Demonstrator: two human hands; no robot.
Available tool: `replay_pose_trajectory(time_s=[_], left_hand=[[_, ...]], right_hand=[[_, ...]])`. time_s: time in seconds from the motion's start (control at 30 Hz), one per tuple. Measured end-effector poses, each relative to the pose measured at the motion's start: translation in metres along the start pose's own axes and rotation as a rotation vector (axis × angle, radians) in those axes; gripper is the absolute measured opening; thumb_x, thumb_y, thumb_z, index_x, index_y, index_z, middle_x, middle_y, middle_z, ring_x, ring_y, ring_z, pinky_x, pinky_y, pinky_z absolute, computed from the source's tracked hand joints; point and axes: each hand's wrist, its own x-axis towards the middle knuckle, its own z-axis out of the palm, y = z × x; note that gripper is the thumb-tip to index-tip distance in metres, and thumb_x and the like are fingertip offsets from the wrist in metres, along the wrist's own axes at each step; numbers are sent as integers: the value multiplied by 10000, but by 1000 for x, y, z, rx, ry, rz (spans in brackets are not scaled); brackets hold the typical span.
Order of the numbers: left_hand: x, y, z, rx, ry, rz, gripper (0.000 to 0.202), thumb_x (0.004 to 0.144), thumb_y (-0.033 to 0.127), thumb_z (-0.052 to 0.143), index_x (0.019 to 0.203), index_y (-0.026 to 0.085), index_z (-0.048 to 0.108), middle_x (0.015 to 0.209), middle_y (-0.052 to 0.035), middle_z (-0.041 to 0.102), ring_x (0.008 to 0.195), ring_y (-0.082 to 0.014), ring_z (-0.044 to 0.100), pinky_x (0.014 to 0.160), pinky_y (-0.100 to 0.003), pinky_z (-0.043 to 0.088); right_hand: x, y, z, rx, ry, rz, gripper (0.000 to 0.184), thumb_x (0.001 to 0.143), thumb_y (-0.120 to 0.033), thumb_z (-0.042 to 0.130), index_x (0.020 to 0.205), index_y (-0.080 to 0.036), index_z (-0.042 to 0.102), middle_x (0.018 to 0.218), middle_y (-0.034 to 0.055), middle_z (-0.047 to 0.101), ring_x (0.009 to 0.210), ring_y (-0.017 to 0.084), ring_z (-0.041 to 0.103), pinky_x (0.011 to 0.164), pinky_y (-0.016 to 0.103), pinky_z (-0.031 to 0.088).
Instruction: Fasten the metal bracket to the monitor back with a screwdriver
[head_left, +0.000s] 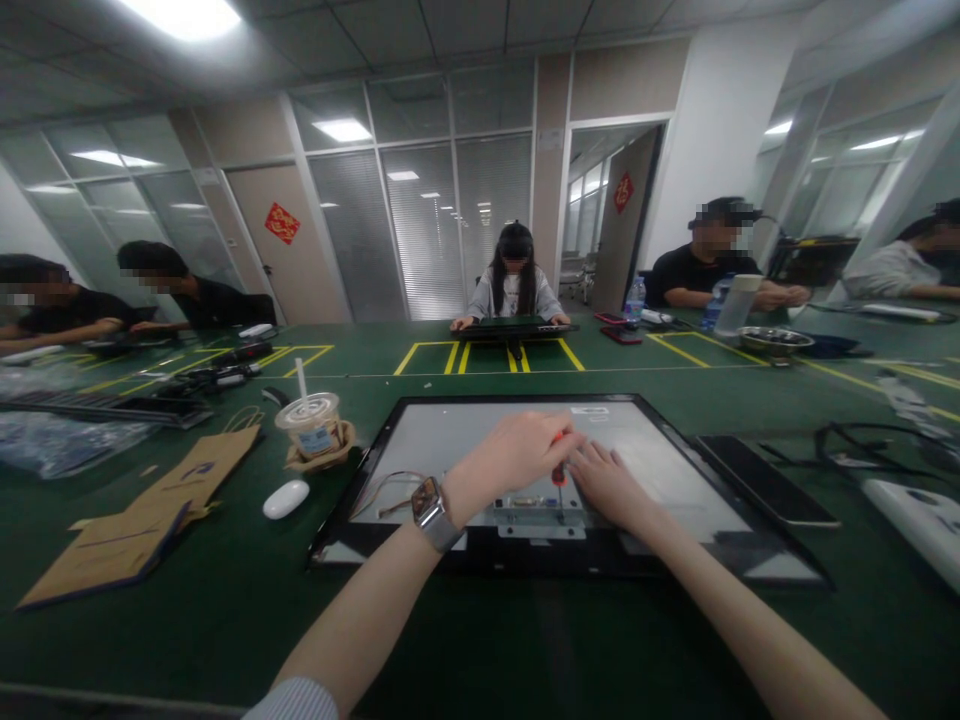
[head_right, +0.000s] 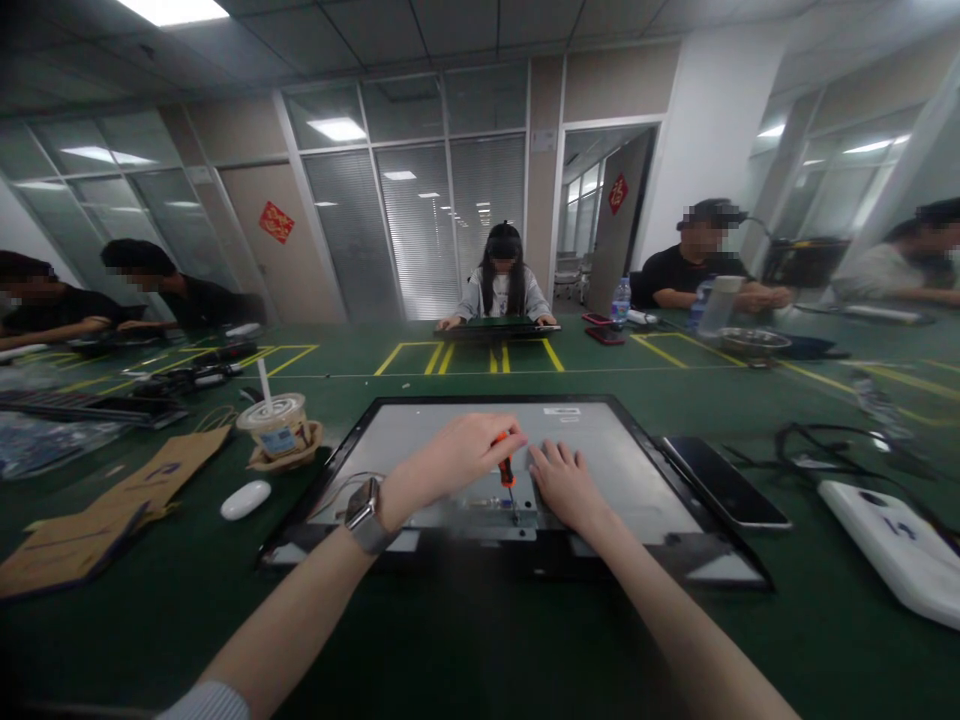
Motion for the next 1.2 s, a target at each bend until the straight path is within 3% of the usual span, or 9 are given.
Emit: replay_pose_trajectory(time_s=[0.13, 0.27, 0.37, 0.53, 0.7, 0.87, 0.97, 1.1, 1.2], left_hand=[[-1, 3, -1, 149, 12, -28, 523, 1058, 449, 302, 741, 171, 612, 647, -25, 572, 625, -161, 555, 589, -285, 349], [-5, 4, -5, 227, 71, -22, 378, 1024, 310, 338, 857, 159, 642, 910, -52, 618, 687, -152, 573, 608, -296, 380], [-6, 3, -6, 143, 47, -15, 348, 1016, 254, 313, 951, 168, 643, 1017, -51, 610, 728, -145, 588, 650, -298, 413], [-2, 0, -3, 37, 20, 14, 323, 1054, 323, 328, 1001, 178, 611, 871, -28, 661, 750, -159, 602, 679, -284, 409], [-1, -3, -2, 187, 16, -33, 443, 1050, 402, 321, 808, 174, 614, 665, -20, 587, 622, -164, 542, 601, -297, 334], [-6, 0, -8, 201, 34, 3, 319, 989, 248, 352, 823, 168, 613, 933, -50, 634, 703, -147, 564, 627, -293, 358], [-6, 2, -9, 202, 22, -11, 283, 990, 227, 348, 899, 171, 610, 886, -42, 648, 703, -157, 579, 622, -297, 357], [-4, 0, -6, 212, 22, -41, 280, 1030, 309, 357, 1070, 175, 600, 772, -29, 667, 663, -177, 604, 597, -292, 334], [-1, -1, -3, 188, 21, -34, 423, 1044, 473, 338, 973, 179, 634, 708, -36, 658, 652, -184, 614, 594, -287, 327]], right_hand=[[0, 0, 0, 13, -16, -5, 419, 1025, -194, 341, 1362, -181, 589, 1490, 192, 512, 1365, 355, 460, 1031, 554, 432], [-1, -1, -1, 6, 9, 12, 447, 1027, -208, 344, 1430, -167, 535, 1468, 202, 531, 1321, 362, 504, 1026, 549, 432], [-1, 0, 0, 8, 21, 14, 463, 1025, -201, 345, 1458, -158, 506, 1461, 213, 535, 1321, 368, 503, 1025, 552, 427], [0, 1, 5, 6, 29, 10, 462, 1024, -199, 340, 1453, -168, 507, 1478, 204, 518, 1324, 364, 493, 1026, 548, 418], [0, 2, 5, 11, 23, 10, 471, 1030, -220, 307, 1457, -164, 497, 1468, 205, 524, 1308, 359, 496, 1015, 538, 422], [0, 3, 7, 23, 51, 7, 474, 1019, -217, 287, 1426, -168, 524, 1453, 213, 535, 1290, 354, 507, 1020, 554, 414], [0, 3, 10, 26, 64, 6, 484, 1017, -218, 275, 1430, -169, 521, 1448, 215, 538, 1298, 354, 498, 1023, 562, 414], [1, 3, 10, 22, 52, 22, 495, 1017, -217, 268, 1448, -181, 507, 1471, 203, 526, 1309, 349, 497, 1030, 562, 415], [1, 3, 8, 7, 21, 4, 481, 1014, -219, 284, 1423, -184, 534, 1478, 197, 523, 1327, 354, 485, 1039, 567, 408]])
